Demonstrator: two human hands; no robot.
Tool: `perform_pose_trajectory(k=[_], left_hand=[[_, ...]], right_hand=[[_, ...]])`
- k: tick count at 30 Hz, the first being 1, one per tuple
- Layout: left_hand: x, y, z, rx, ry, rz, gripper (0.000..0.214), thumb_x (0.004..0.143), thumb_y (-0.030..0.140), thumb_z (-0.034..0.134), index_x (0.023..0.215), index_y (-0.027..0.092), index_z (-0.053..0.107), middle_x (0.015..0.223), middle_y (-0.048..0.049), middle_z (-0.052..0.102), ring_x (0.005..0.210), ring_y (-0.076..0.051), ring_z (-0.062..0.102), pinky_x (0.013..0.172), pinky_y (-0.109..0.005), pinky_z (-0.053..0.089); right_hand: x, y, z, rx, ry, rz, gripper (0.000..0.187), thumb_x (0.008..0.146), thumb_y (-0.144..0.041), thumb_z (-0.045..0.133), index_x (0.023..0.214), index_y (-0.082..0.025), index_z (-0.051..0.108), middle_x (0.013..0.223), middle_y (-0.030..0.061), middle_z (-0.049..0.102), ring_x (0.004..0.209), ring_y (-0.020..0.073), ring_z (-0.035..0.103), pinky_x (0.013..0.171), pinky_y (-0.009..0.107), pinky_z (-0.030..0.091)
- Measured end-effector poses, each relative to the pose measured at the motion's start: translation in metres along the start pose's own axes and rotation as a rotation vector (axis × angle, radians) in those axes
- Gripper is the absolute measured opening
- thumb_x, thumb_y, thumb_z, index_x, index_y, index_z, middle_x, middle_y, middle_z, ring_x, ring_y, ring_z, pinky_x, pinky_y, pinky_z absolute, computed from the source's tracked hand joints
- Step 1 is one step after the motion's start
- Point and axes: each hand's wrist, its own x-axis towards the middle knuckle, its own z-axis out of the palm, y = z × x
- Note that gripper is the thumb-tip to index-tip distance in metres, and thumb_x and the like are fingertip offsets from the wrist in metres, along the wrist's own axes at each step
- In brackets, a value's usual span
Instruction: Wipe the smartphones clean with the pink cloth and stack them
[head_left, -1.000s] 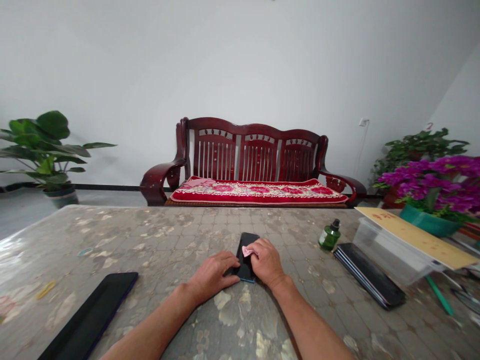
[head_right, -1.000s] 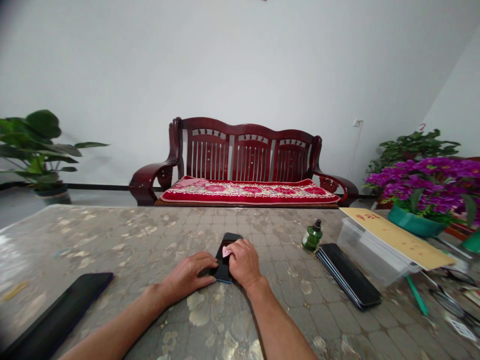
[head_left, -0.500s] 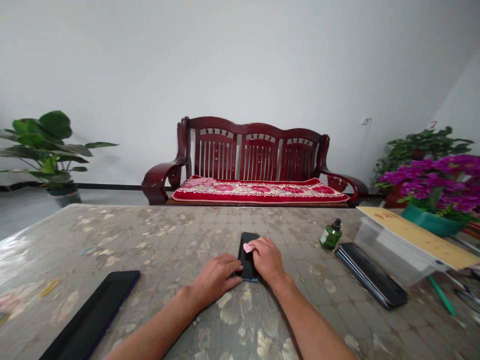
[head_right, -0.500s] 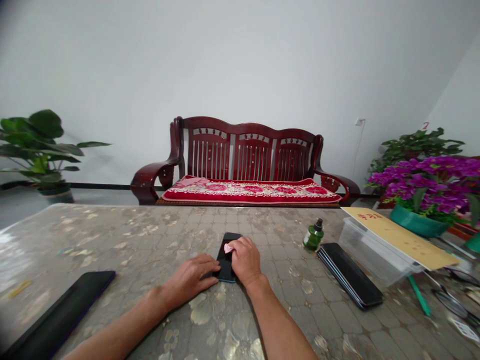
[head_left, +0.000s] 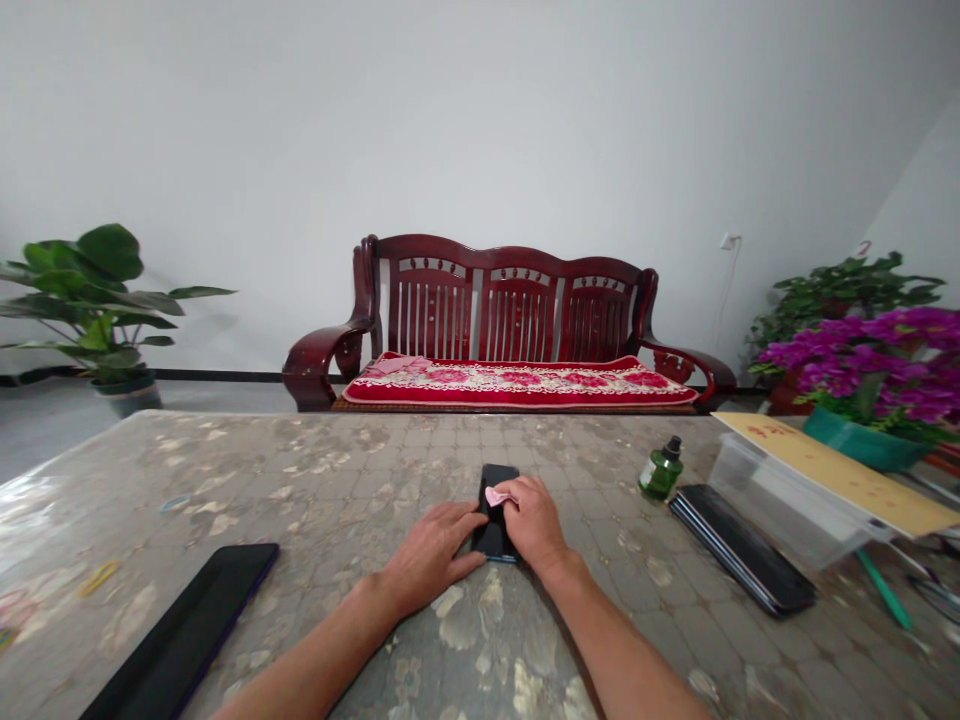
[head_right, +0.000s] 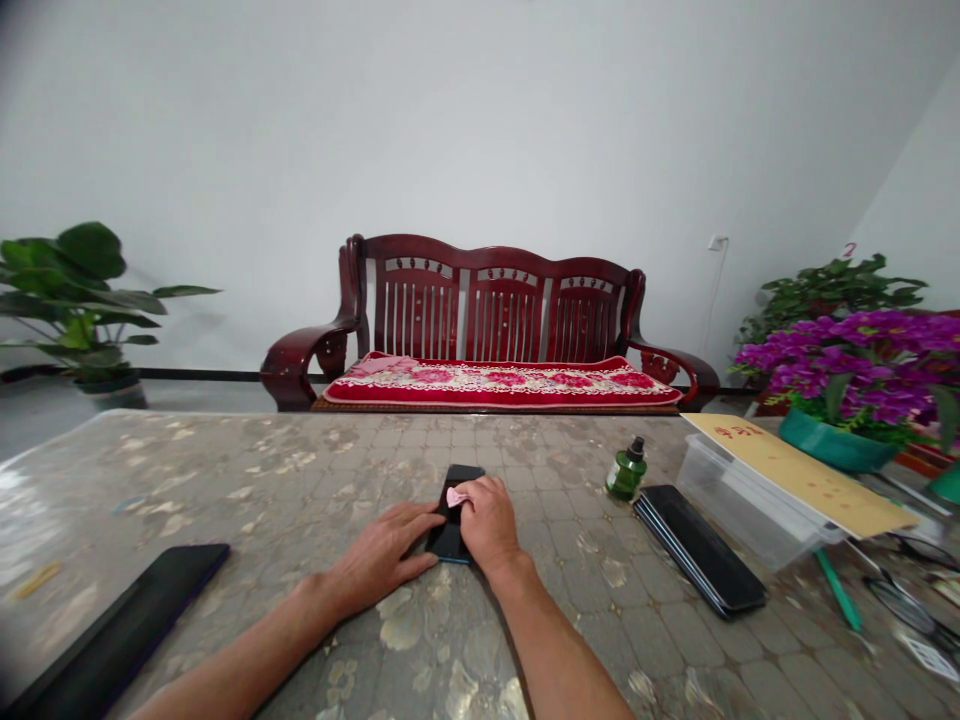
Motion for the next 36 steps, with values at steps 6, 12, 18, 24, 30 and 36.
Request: perform_pose_trajectory(k=[6, 12, 18, 24, 30, 36], left_hand=[[0.0, 0.002, -0.002, 0.034, 0.013, 0.04, 0.033, 0.08, 0.027, 0.074, 0.113, 0.023, 0.068, 0.121, -0.0082, 0.069, 0.112, -0.027, 0.064, 0.104, -0.042, 0.044], [-0.002, 0.007, -0.008, 0.111, 0.1, 0.036, 0.013, 0.081, 0.034, 0.073, 0.084, 0.021, 0.07, 0.088, -0.0045, 0.074, 0.087, -0.024, 0.068, 0.086, -0.036, 0.051], [-0.003, 0.01, -0.009, 0.08, 0.106, 0.02, 0.018, 0.08, 0.033, 0.072, 0.095, 0.023, 0.069, 0.101, -0.0043, 0.074, 0.094, -0.024, 0.067, 0.086, -0.034, 0.051], [-0.003, 0.015, -0.004, 0.078, 0.114, -0.012, 0.027, 0.072, 0.035, 0.077, 0.093, 0.023, 0.068, 0.104, -0.0048, 0.073, 0.097, -0.027, 0.066, 0.1, -0.045, 0.044], [-0.003, 0.016, -0.001, 0.069, 0.055, -0.092, 0.033, 0.068, 0.036, 0.08, 0.094, 0.021, 0.064, 0.106, -0.0066, 0.07, 0.098, -0.029, 0.065, 0.094, -0.042, 0.048], [-0.002, 0.016, -0.003, 0.016, 0.043, -0.101, 0.035, 0.069, 0.032, 0.077, 0.094, 0.024, 0.055, 0.109, -0.0041, 0.065, 0.103, -0.026, 0.062, 0.091, -0.036, 0.048]], right_hand=[[-0.004, -0.007, 0.001, 0.023, 0.002, 0.016, 0.031, 0.077, -0.001, 0.052, 0.081, -0.023, 0.074, 0.084, 0.0029, 0.071, 0.086, 0.02, 0.06, 0.079, 0.028, 0.043], [-0.011, -0.016, -0.001, 0.049, -0.025, 0.053, 0.027, 0.078, -0.004, 0.055, 0.078, -0.024, 0.073, 0.08, 0.0013, 0.07, 0.081, 0.0174, 0.061, 0.073, 0.025, 0.041], [-0.011, -0.012, -0.003, 0.016, -0.097, -0.085, 0.032, 0.08, -0.002, 0.053, 0.086, -0.025, 0.074, 0.084, 0.0002, 0.068, 0.087, 0.0164, 0.06, 0.078, 0.024, 0.041], [-0.002, -0.005, -0.003, -0.009, -0.121, -0.153, 0.031, 0.083, -0.004, 0.054, 0.089, -0.026, 0.075, 0.087, 0.0008, 0.071, 0.09, 0.0176, 0.058, 0.081, 0.025, 0.042], [0.005, -0.005, -0.003, -0.075, -0.09, -0.052, 0.033, 0.082, -0.003, 0.054, 0.09, -0.027, 0.075, 0.092, 0.0006, 0.072, 0.089, 0.0186, 0.059, 0.081, 0.027, 0.042], [-0.004, -0.009, 0.002, -0.057, -0.07, -0.037, 0.032, 0.081, -0.002, 0.053, 0.09, -0.026, 0.073, 0.09, 0.0017, 0.07, 0.091, 0.0193, 0.059, 0.08, 0.027, 0.041]])
